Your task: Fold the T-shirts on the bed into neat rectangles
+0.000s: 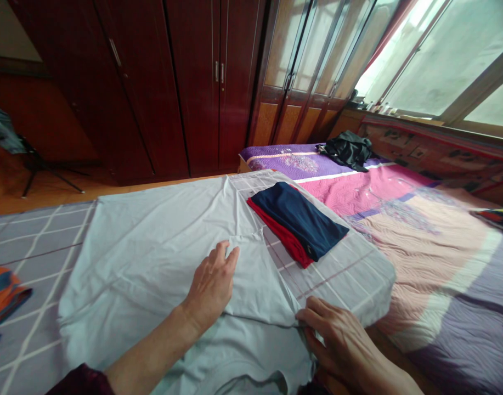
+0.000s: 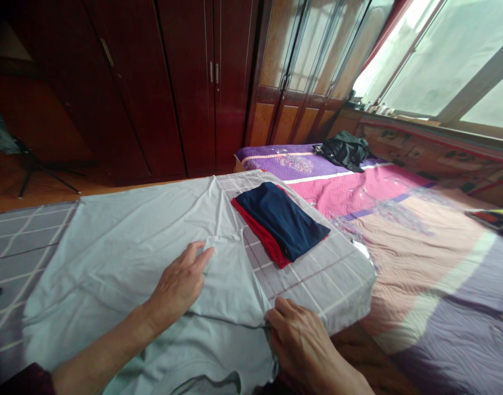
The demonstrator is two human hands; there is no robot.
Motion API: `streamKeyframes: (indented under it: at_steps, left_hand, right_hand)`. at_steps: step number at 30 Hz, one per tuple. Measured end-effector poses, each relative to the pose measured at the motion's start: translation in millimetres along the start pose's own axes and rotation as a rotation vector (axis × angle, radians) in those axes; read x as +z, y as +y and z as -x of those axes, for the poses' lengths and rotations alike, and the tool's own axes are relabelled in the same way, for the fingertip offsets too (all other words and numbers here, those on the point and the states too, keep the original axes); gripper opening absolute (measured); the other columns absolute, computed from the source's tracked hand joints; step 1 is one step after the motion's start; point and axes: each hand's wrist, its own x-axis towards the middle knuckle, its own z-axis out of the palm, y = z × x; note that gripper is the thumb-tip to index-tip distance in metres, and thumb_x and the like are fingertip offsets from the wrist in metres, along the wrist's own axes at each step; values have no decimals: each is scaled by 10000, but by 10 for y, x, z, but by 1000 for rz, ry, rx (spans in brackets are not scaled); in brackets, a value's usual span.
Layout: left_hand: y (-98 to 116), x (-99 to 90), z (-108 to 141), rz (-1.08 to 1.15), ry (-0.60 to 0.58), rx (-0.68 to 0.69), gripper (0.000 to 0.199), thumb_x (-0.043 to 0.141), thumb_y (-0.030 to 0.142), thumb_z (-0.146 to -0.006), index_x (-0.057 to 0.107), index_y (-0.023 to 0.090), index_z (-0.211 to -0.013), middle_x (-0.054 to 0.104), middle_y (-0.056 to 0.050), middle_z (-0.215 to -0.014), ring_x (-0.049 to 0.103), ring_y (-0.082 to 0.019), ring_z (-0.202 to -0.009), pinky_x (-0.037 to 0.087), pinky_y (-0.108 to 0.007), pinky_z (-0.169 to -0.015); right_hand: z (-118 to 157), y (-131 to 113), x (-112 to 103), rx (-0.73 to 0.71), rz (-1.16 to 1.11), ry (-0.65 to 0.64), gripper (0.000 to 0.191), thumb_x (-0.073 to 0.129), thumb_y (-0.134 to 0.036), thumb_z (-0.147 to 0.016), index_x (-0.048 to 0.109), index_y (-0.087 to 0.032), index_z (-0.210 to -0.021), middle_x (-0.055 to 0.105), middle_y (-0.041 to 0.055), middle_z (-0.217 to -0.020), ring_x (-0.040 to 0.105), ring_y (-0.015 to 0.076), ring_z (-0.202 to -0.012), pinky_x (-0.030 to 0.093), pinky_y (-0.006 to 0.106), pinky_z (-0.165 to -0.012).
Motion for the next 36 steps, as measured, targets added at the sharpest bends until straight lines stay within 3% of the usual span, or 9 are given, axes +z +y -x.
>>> streamKeyframes:
  at_steps: [5, 9, 13, 17, 20, 24, 27, 31, 36]
  left_hand:
    - [86, 121, 48, -54, 96, 248, 522, 520, 182, -858, 396, 157, -1364, 350, -132, -1460, 307, -276, -1353, 290, -462, -1105]
    - [69, 257, 82, -28, -13, 263, 639, 528, 374, -885, 303, 106, -1419, 287, -157, -1497, 202, -287, -1398, 231, -501, -1126]
    - [50, 300, 79, 29, -117, 218, 708, 479, 521, -882, 309, 88, -1416, 281, -171, -1495, 196, -287, -1400, 217, -511, -1126]
    - [37, 295, 77, 40, -188, 194, 789, 387, 614, -882, 257, 73, -1442, 192, -165, -1524, 117, -273, -1418, 146, -496, -1144]
    - [15, 311, 88, 41, -187, 211, 814, 279, 643, -897, 217, 53, -1454, 154, -160, -1534, 59, -255, -1426, 87, -473, -1154]
    - [7, 303, 71, 49, -210, 222, 831, 262, 653, -895, 188, 47, -1459, 134, -167, -1537, 23, -252, -1427, 54, -472, -1153]
    - [14, 137, 46, 62, -269, 204, 817, 381, 620, -884, 211, 59, -1453, 157, -188, -1529, 70, -274, -1423, 109, -477, -1144]
    - [7, -400, 170, 26, -233, 207, 659, 569, 422, -871, 326, 131, -1410, 340, -158, -1470, 284, -259, -1371, 266, -415, -1104]
    - [59, -1046, 846, 11, -234, 209, 321, 571, 365, -878, 555, 244, -1174, 579, -39, -1261, 523, -199, -1189, 412, -337, -1015]
  right_hand:
    - [-150, 39, -115, -46, -56, 193, 229, 473, -199, -871, 593, -183, -1066, 628, 99, -1003, 631, 198, -883, 516, 312, -724]
    - [-505, 33, -62, -149, -42, 303, 426, 476, -291, -906, 468, -123, -1298, 483, 187, -1346, 476, 265, -1226, 444, 430, -969]
    - [-972, 26, 34, -276, -68, 195, 620, 466, -430, -910, 346, -78, -1406, 312, 208, -1470, 253, 290, -1375, 319, 498, -1069]
    - [-1314, 120, 150, -276, -50, 27, 707, 388, -563, -908, 318, -95, -1433, 272, 191, -1487, 198, 303, -1389, 247, 527, -1096]
    - [-1407, 201, 245, -243, -6, -1, 747, 369, -595, -900, 307, -79, -1437, 261, 198, -1488, 185, 317, -1389, 218, 539, -1102]
    - [-1283, 198, 298, -234, 37, 79, 698, 452, -506, -900, 341, -46, -1413, 249, 234, -1484, 182, 332, -1388, 236, 544, -1091]
    - [-997, 128, 204, -341, -8, 158, 625, 515, -412, -884, 372, -96, -1403, 259, 214, -1491, 176, 318, -1393, 271, 538, -1079]
    - [-496, 96, -5, -539, -133, 118, 628, 583, -404, -846, 386, -189, -1402, 261, 166, -1504, 241, 304, -1377, 398, 505, -1009]
    - [-99, 206, 25, -702, -214, 102, 743, 687, -464, -733, 427, -229, -1388, 350, 162, -1457, 329, 359, -1323, 460, 534, -936]
